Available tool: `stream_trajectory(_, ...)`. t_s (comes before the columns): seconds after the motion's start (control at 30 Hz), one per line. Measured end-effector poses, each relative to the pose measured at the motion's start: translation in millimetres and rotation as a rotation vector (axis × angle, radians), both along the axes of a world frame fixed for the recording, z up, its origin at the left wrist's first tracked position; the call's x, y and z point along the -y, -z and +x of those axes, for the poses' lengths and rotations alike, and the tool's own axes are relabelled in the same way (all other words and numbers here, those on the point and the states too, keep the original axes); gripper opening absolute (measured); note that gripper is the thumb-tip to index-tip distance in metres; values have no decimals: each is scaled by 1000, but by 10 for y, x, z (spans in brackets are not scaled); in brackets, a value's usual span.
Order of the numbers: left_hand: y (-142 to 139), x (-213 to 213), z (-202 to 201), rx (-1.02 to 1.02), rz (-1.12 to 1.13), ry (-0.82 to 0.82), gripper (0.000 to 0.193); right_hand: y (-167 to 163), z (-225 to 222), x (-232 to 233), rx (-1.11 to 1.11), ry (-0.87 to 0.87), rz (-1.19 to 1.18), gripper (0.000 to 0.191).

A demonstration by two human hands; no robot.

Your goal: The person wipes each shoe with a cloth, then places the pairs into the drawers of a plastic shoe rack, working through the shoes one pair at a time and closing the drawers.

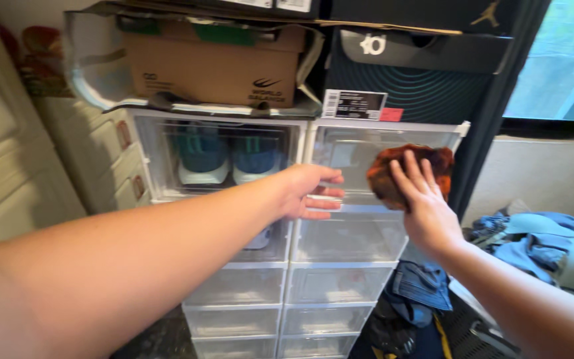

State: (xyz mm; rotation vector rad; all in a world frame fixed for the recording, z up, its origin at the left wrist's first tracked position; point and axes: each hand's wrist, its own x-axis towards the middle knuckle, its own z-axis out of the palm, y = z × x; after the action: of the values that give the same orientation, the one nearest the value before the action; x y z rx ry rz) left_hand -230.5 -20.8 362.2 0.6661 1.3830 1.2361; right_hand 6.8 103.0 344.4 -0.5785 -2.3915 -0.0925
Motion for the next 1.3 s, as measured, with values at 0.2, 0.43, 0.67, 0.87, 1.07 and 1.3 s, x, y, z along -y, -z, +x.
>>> stream_trajectory(0.2,-267,-461,151,39,93,42,32,315,413,-416,-167,245,-714,55)
stream_trajectory(0.43,-544,-893,258,175,101,19,39,948,868,-296,-270,-67,-1084,33)
stream_trajectory(0.67,-738,-795,314,257,65,-84,31,672,1225,-148,-464,67,-1291,32)
stream_trajectory(0.87,-843,-776,439,294,96,-192,28,284,1354,-164,-554,135,-1263,33)
stream_trajectory(1.07,-687,-642,602,285,103,-128,29,9,1306,-135,-625,59,-1175,32)
stream_trajectory(1.3,-15,56,890,544,-7,43,29,-354,1136,-149,-680,-154,-1024,28)
